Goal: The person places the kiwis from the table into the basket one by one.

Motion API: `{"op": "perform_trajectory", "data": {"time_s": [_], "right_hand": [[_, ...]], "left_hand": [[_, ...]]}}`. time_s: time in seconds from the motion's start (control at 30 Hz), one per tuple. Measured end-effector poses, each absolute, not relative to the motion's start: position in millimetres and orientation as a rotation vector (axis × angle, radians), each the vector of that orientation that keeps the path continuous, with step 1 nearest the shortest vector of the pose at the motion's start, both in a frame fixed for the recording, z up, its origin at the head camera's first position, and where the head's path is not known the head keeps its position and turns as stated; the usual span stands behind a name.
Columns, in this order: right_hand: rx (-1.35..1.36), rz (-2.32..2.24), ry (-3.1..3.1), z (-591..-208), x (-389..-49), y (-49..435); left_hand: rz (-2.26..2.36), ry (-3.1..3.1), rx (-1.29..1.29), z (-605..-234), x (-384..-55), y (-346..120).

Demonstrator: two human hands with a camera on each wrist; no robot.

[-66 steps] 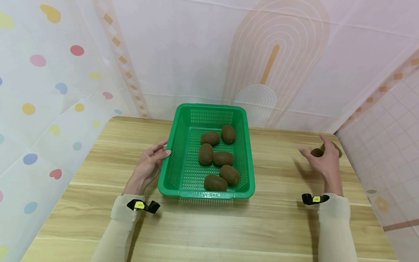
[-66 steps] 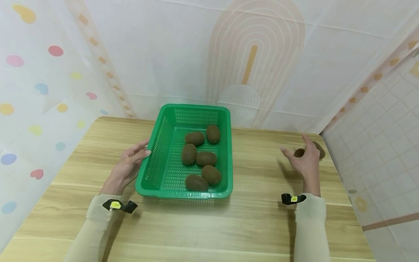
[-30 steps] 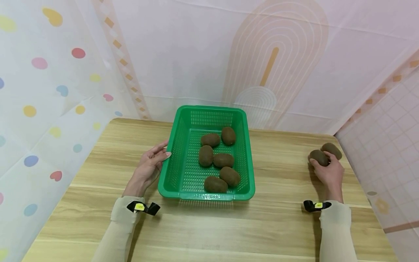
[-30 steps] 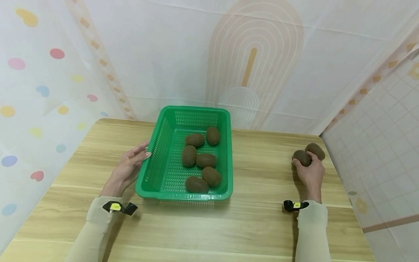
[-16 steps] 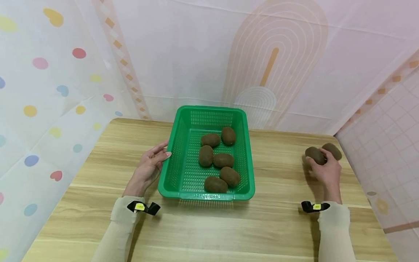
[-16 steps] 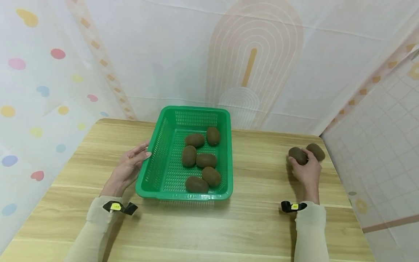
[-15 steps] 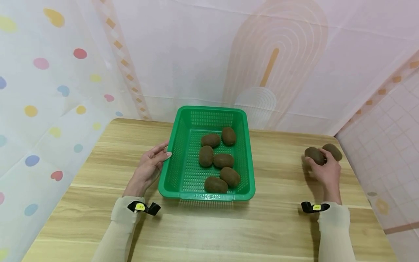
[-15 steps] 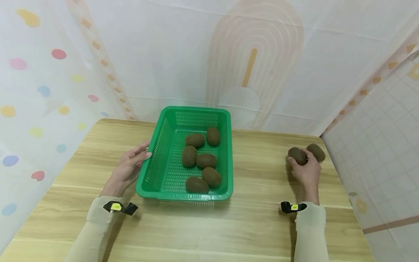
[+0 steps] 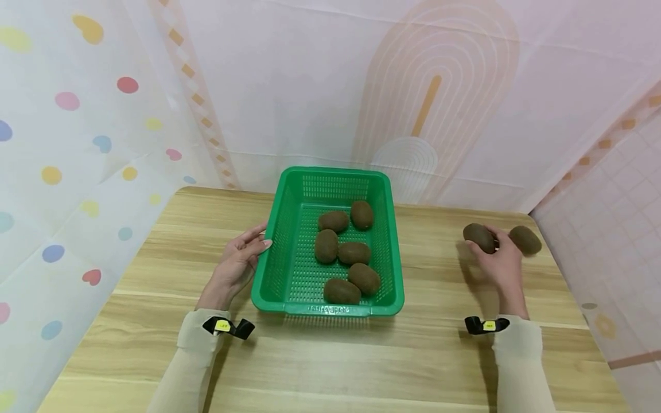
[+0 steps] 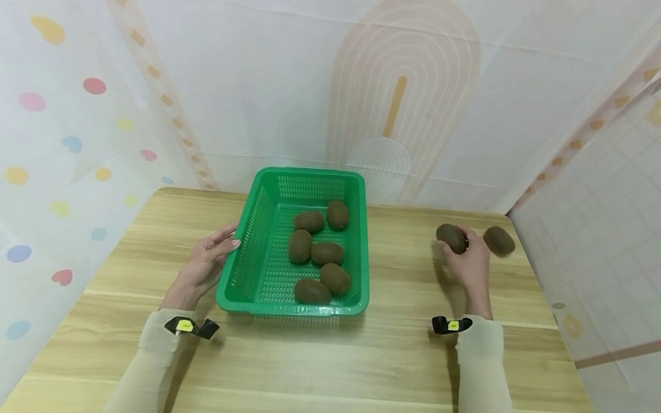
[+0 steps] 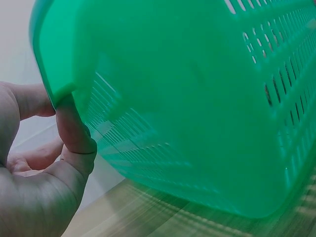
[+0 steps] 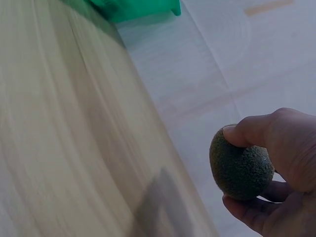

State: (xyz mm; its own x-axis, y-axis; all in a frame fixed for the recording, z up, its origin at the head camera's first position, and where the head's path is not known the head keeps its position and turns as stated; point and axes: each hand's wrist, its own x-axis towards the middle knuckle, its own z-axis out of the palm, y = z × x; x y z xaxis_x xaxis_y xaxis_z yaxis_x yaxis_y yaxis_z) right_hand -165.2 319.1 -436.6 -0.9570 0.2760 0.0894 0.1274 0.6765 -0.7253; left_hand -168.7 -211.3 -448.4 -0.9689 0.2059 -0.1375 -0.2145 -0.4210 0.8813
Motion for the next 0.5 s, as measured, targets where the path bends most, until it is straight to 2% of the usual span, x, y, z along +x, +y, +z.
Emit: {"op": "perform_trajectory", "data": {"time_s": [0.5], "right_hand": [[-0.141,1.175,-2.688,-421.5,-171.6,290.7]], "left_hand": [[2.444,1.528,-0.016,-448.1,-168.9,-211.5]]}}
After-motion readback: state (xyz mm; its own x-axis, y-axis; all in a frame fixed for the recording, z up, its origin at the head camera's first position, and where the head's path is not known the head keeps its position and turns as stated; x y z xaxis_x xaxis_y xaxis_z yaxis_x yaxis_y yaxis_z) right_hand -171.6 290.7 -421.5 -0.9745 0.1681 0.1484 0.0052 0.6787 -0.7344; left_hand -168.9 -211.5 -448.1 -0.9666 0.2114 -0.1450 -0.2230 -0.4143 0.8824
